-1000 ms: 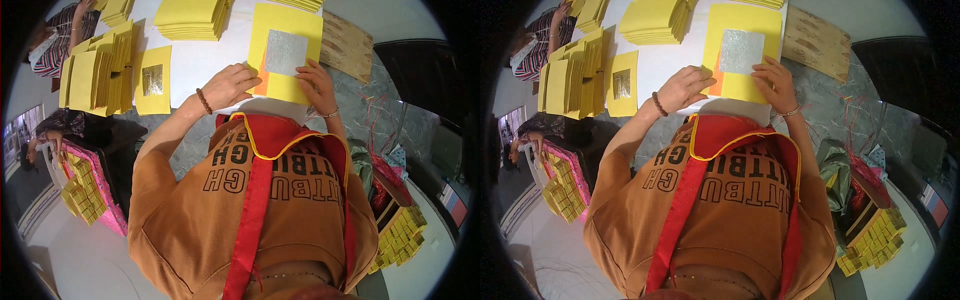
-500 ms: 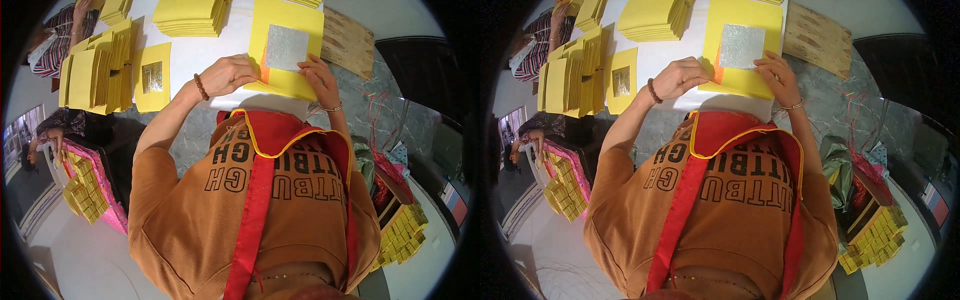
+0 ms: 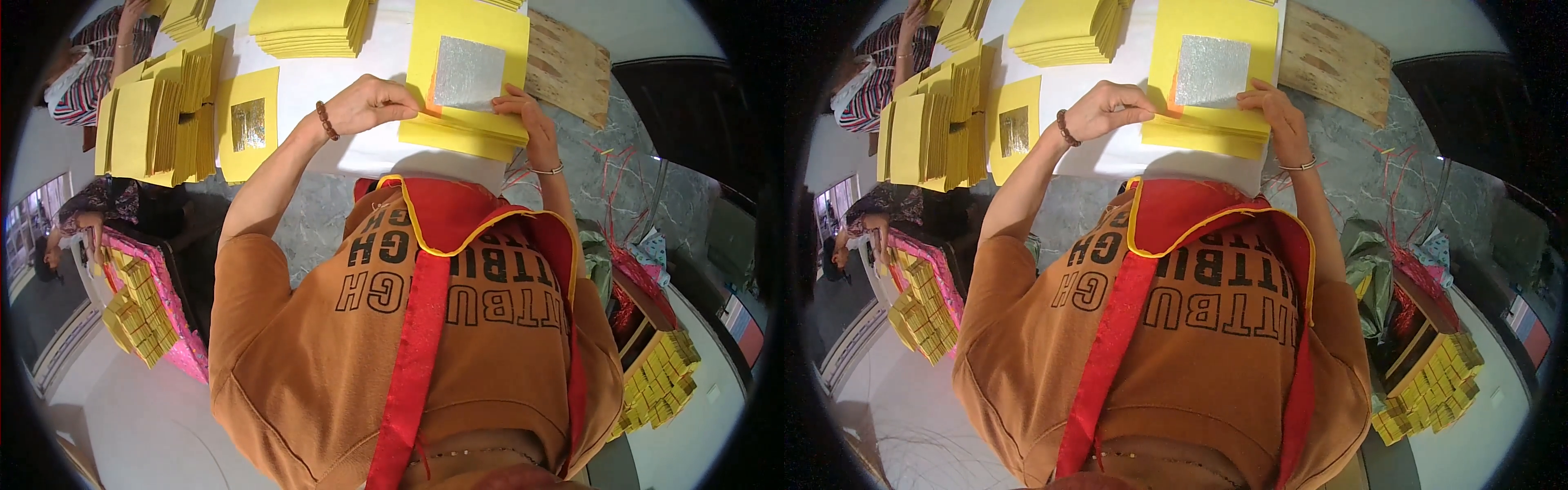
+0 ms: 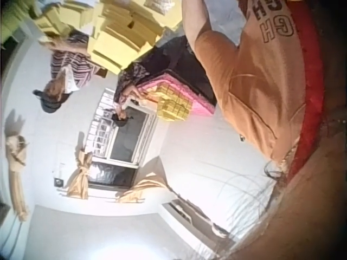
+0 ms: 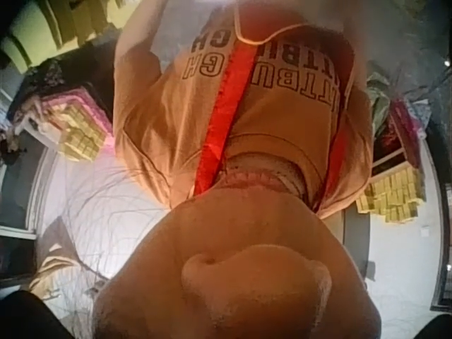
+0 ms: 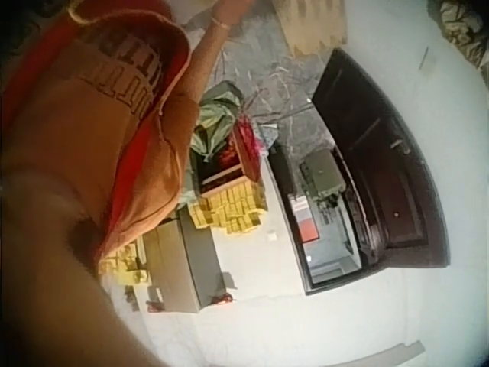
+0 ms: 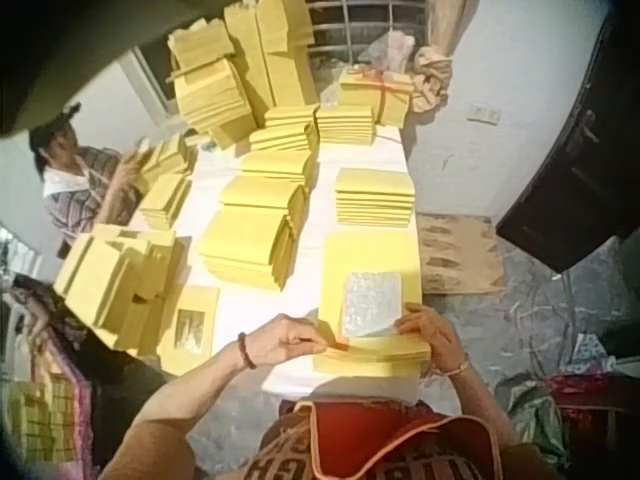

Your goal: Organizing and stacking yellow joss paper sheets with silver foil.

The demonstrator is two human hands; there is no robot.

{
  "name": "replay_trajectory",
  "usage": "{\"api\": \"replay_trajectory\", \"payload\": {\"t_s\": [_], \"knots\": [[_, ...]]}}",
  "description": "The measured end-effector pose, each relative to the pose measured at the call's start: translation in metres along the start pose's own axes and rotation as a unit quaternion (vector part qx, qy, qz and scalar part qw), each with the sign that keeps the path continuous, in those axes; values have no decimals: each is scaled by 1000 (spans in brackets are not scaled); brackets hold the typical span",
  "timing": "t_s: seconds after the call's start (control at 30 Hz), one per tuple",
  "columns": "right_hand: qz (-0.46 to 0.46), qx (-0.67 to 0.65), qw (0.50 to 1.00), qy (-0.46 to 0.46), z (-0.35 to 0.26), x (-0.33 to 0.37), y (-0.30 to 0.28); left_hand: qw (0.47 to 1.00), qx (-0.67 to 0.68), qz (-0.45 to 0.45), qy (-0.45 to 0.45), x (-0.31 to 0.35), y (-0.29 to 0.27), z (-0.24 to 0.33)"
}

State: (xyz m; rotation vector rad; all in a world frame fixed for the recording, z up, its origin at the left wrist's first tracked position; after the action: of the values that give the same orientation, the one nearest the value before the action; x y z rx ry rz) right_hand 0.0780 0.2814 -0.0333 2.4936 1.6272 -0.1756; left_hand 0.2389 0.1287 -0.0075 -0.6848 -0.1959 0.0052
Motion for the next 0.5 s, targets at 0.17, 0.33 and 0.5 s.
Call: {"api": "replay_trajectory", "payload": {"t_s": [0.17, 0.33, 0.5], "knots": [[1, -4, 1000, 11, 1, -1, 0, 1000, 4, -7, -3, -2, 1, -2], [7, -9, 1000, 9, 4, 0, -1, 999, 30, -28, -29, -2, 3, -7], [-12, -4, 1000, -5, 2, -1, 1, 998, 20, -41, -35, -5, 4, -6]]}}
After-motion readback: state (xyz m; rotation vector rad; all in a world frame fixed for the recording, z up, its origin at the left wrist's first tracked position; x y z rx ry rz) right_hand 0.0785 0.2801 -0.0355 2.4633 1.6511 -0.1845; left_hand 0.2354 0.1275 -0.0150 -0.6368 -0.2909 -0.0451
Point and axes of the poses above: each hand's wrist, its own x-axis away from the middle knuckle, its own y-axis out of the palm, z = x × y, the point moved 8 cm from there along -x, towards the middle knuckle, and after that the axes turned 14 degrees about -x, right-handed, at the moved point
